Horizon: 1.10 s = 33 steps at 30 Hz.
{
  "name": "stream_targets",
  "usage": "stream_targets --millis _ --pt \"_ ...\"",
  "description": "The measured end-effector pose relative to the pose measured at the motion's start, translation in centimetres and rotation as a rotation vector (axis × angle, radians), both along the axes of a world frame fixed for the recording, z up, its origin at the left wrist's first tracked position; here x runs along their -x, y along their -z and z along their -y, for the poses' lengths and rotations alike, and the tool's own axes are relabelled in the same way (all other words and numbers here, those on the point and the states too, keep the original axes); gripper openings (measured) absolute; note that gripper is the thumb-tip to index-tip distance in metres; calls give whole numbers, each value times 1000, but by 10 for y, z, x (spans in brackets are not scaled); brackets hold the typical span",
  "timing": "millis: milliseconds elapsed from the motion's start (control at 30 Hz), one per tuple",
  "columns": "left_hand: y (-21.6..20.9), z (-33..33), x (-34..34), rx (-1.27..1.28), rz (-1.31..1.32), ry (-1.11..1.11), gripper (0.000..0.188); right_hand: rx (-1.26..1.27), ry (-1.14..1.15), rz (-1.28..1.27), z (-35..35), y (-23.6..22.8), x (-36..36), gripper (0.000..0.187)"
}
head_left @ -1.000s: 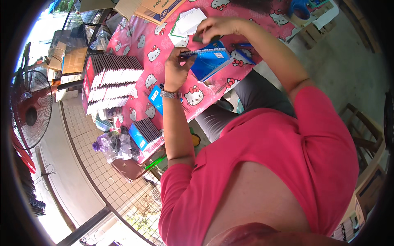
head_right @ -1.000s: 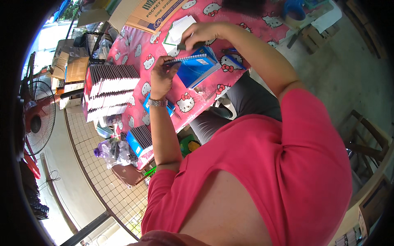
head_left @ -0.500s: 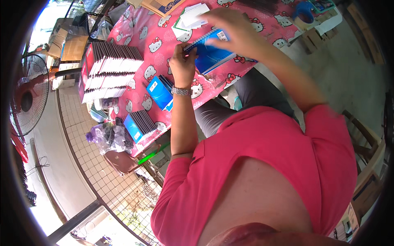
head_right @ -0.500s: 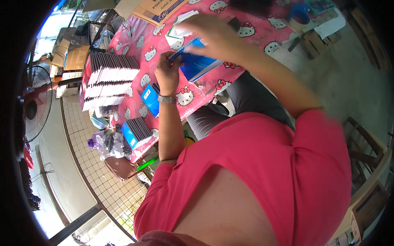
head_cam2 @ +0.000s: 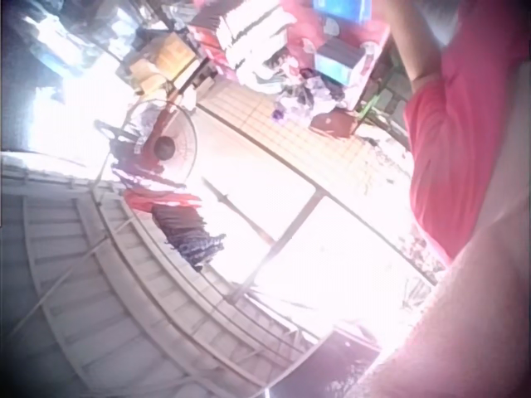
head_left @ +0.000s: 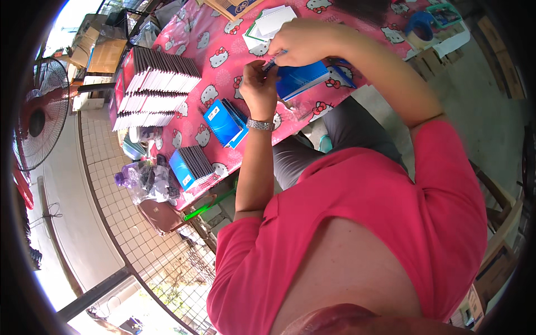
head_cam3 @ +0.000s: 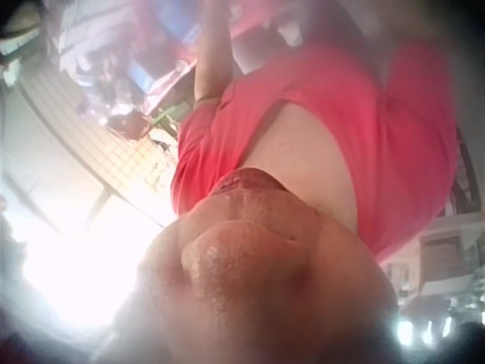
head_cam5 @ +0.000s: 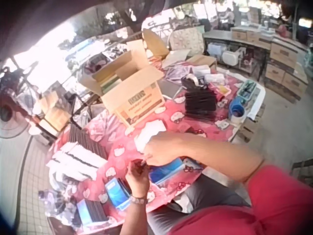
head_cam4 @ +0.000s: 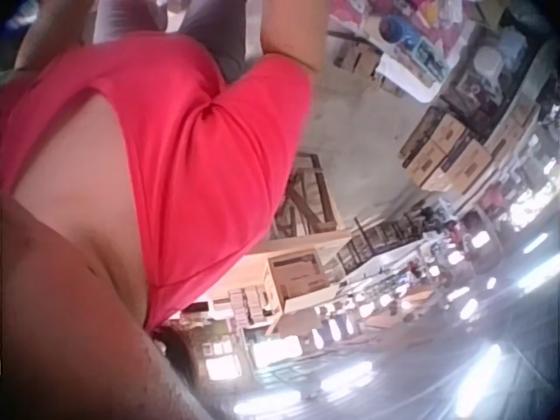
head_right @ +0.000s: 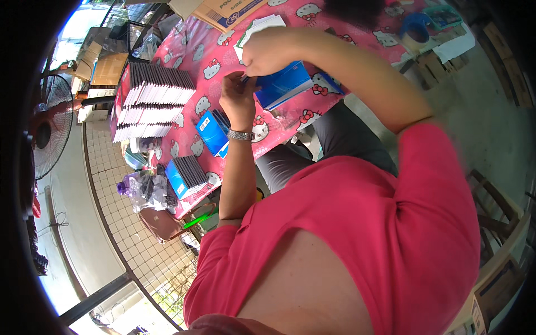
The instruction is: The person assembles blue notepads by hand, inserting paper sheets and a cover into a binding spiral and stacking the finished products on a table.
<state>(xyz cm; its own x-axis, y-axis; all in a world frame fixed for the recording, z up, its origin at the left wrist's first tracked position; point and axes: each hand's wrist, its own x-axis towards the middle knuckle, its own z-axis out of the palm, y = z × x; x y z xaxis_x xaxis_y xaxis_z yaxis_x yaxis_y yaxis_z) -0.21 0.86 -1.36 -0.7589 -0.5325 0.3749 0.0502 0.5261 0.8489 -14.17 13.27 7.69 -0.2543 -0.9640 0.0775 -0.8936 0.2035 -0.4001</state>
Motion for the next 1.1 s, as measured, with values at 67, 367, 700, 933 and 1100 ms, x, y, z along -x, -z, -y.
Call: stream_targets --millis 67,367,700,933,1100 --pt "7 3 1 -14 13 13 26 -61 56 -52 7 10 -8 23" --pt "-1 -2 4 -38 37 56 29 234 -71 -30 8 55 22 18" --pt "3 -2 -2 137 -2 -19 36 -55 -12 -105 8 24 2 31" --pt "0 -1 -1 2 59 10 34 134 -11 88 -2 39 17 16" --pt "7 2 3 -99 -52 50 25 438 32 -214 -3 57 10 18"
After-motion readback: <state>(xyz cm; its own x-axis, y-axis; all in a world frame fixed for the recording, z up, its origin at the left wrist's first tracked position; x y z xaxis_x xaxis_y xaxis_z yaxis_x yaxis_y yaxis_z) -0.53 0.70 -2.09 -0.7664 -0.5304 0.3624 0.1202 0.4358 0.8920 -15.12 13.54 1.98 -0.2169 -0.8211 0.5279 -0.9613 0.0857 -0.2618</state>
